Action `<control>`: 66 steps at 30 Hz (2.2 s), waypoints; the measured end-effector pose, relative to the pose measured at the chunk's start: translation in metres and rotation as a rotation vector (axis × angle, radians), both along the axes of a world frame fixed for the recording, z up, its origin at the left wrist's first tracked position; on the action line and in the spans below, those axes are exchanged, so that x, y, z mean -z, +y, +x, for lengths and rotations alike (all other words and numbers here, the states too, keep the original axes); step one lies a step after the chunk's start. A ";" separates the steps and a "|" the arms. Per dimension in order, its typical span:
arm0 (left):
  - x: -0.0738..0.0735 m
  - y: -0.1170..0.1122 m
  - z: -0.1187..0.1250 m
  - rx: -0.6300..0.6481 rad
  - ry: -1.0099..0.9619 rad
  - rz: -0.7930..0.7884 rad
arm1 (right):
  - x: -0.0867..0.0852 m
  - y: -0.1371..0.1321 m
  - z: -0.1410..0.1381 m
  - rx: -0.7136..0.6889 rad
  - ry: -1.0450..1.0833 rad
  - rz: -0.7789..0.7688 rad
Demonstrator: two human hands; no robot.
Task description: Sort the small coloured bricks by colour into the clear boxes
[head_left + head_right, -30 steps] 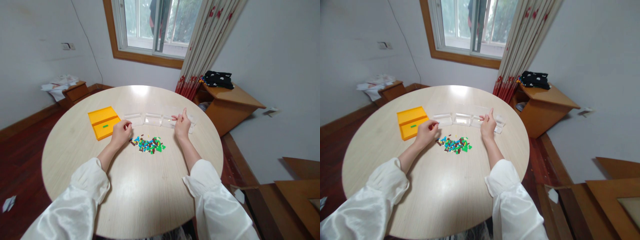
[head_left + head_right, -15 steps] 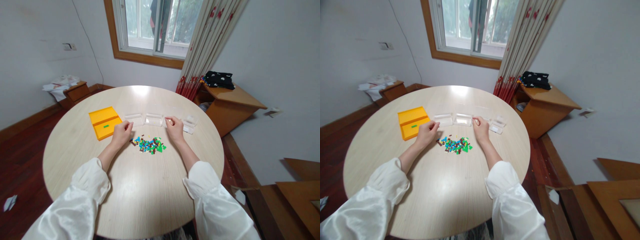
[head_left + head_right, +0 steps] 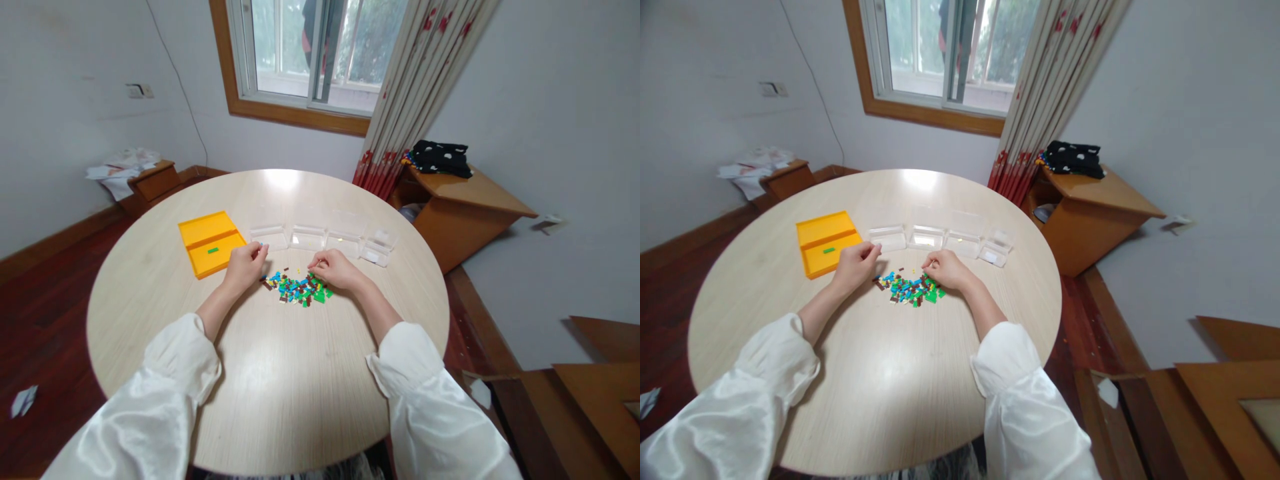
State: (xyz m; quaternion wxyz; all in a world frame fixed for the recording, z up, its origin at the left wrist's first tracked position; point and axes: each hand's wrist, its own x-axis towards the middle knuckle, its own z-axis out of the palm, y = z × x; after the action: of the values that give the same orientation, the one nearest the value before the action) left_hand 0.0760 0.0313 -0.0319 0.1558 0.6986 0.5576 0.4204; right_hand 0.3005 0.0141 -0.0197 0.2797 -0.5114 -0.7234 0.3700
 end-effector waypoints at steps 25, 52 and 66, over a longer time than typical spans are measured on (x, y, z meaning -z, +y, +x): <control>-0.008 0.001 -0.007 -0.079 -0.040 0.105 | -0.018 -0.004 0.009 -0.074 -0.368 0.037; -0.005 0.002 -0.010 -0.093 -0.055 0.109 | -0.007 0.003 0.008 0.182 0.039 0.234; -0.009 0.000 -0.010 -0.092 -0.063 0.094 | 0.010 0.034 0.028 0.719 0.621 0.275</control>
State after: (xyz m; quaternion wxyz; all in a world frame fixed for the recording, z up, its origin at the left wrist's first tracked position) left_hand 0.0662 0.0314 -0.0230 0.1209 0.6652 0.5637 0.4745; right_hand 0.3284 0.0478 -0.0297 0.6569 -0.5526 -0.4257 0.2862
